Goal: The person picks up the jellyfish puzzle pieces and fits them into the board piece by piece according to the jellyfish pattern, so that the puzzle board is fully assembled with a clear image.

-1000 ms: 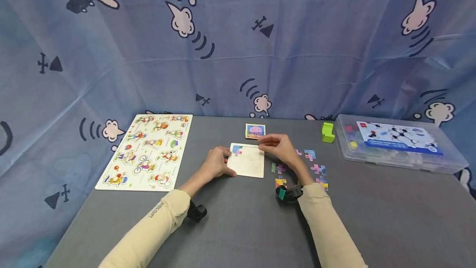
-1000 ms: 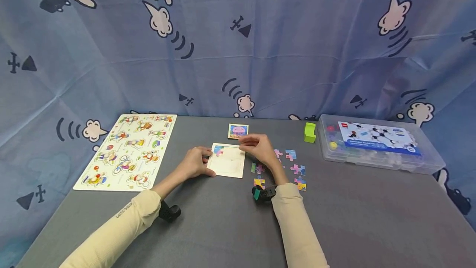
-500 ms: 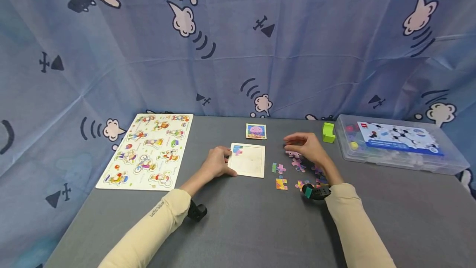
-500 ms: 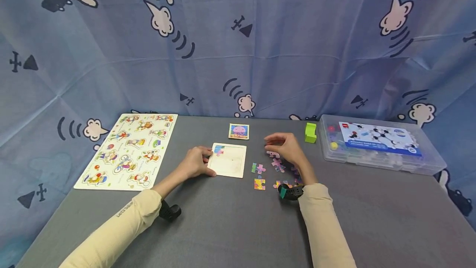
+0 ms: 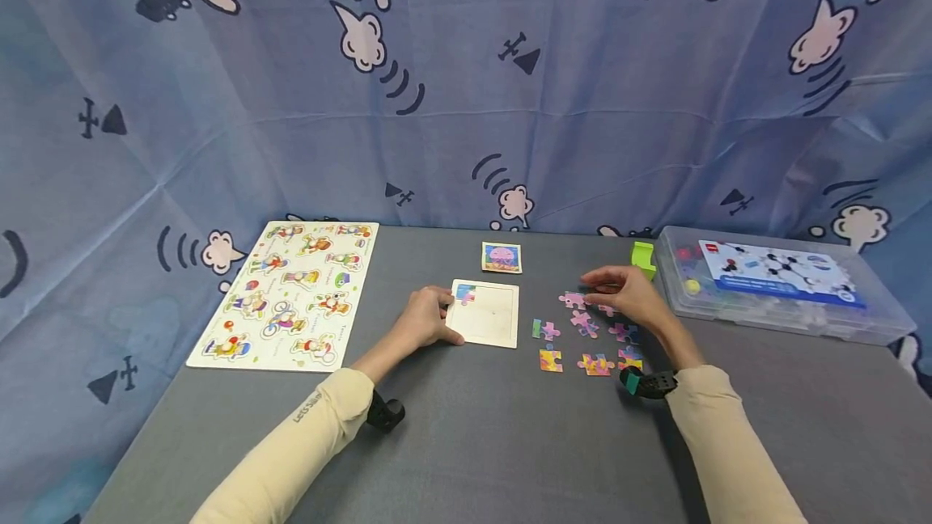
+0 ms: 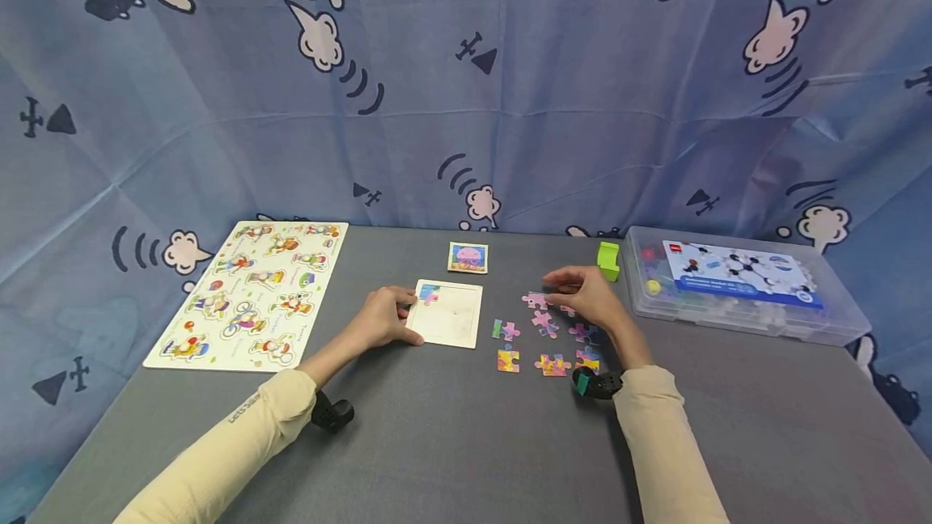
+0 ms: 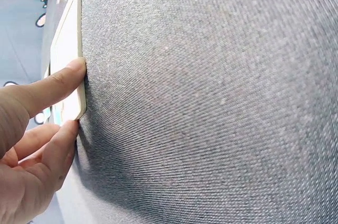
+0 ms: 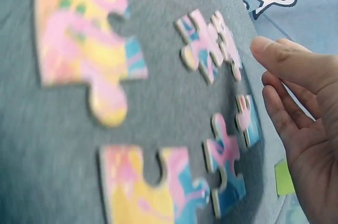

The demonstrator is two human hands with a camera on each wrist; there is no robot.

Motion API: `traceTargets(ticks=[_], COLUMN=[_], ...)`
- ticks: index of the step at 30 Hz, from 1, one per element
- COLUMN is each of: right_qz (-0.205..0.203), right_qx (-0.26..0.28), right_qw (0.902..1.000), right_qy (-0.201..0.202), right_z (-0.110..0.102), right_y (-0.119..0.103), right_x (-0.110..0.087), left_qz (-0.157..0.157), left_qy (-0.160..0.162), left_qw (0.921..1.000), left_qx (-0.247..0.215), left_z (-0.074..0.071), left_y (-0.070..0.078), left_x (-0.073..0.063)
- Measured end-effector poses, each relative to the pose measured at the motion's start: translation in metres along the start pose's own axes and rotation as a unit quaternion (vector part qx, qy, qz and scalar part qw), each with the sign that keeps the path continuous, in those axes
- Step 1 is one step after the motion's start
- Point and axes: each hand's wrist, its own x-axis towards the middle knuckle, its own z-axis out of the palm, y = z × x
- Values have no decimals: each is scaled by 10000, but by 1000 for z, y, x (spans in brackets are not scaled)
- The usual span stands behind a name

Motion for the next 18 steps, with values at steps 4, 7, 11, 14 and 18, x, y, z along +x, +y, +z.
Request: traceTargets(ticks=[4, 7, 11, 14, 18], right_qz=[-75, -38, 6, -34, -118], right_qx=[-376, -590, -875, -1094, -1211], right_qw=[9992, 9982, 9961, 9940, 9925], right_qy=[-56, -92, -99, -89, -80], right_z=[-2, -2, 1, 2, 4], right_y=[0, 1, 4, 6, 6], right_x=[-3, -3, -1, 1, 3], left_qz=[-35, -36, -53, -37, 43], left_qy=[23, 28, 26, 29, 22], left_qw=[10000, 10000, 9999, 9999, 9999], left_qx=[-54, -57, -86, -106, -113], left_z=[0, 0, 0, 0, 0], left_y=[0, 0, 0, -2, -3], left_x=[0, -1, -3, -2, -2])
